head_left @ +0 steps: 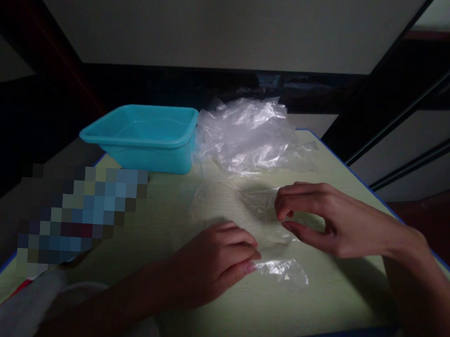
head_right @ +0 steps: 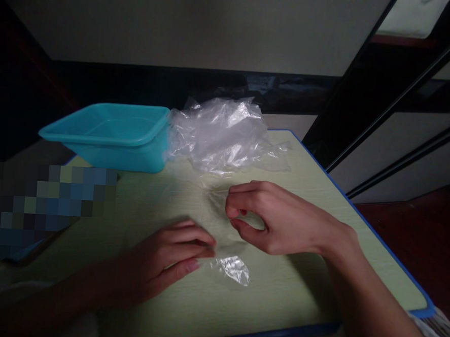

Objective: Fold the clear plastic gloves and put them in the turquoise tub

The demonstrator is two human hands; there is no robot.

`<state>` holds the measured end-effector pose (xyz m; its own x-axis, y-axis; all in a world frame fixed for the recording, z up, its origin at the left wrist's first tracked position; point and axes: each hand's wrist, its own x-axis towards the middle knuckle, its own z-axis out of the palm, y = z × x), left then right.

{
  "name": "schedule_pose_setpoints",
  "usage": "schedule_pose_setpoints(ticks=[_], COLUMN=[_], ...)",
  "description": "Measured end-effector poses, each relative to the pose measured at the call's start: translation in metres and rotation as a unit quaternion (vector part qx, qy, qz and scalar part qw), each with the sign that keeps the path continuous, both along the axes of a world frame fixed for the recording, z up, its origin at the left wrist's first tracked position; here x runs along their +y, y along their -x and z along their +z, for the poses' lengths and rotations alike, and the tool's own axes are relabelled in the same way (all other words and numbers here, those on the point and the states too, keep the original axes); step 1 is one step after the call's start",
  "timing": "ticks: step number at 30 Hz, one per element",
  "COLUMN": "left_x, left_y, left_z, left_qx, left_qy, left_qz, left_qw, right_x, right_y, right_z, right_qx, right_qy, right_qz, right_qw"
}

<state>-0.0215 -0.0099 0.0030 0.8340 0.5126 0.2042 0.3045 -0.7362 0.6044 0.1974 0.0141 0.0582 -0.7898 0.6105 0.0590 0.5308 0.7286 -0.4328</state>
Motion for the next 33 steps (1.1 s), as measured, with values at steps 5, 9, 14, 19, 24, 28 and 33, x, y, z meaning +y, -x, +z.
schedule_pose_setpoints(ticks=[5,9,14,19,24,28,33], left_x=[-0.003,-0.006,-0.010,-0.011,-0.010,-0.010,-0.014], left_y=[0.000,0.000,-0.001,-0.002,-0.002,0.000,-0.005], left_z=[-0.004,-0.008,-0.010,-0.009,-0.007,-0.003,0.000], left_qx=[0.013,0.028,0.043,0.051,0.100,0.127,0.113], left_qy=[-0.052,-0.145,-0.205,-0.185,-0.160,-0.134,-0.153], left_qz=[-0.001,-0.007,-0.047,-0.110,-0.165,-0.177,-0.190], left_qw=[0.999,0.989,0.977,0.975,0.968,0.967,0.963], right_x=[0.002,0.002,0.000,0.002,0.004,0.006,0.012], right_y=[0.001,0.001,0.001,0.001,0.002,0.002,0.002], right_z=[-0.002,-0.002,-0.003,-0.004,-0.006,-0.009,-0.017], right_qx=[-0.005,-0.011,-0.022,-0.031,-0.042,-0.063,-0.114], right_qy=[-0.001,0.000,-0.005,-0.003,-0.003,-0.020,-0.072], right_qz=[0.008,0.008,0.007,0.006,0.009,0.010,-0.011], right_qw=[1.000,1.000,1.000,1.000,0.999,0.998,0.991])
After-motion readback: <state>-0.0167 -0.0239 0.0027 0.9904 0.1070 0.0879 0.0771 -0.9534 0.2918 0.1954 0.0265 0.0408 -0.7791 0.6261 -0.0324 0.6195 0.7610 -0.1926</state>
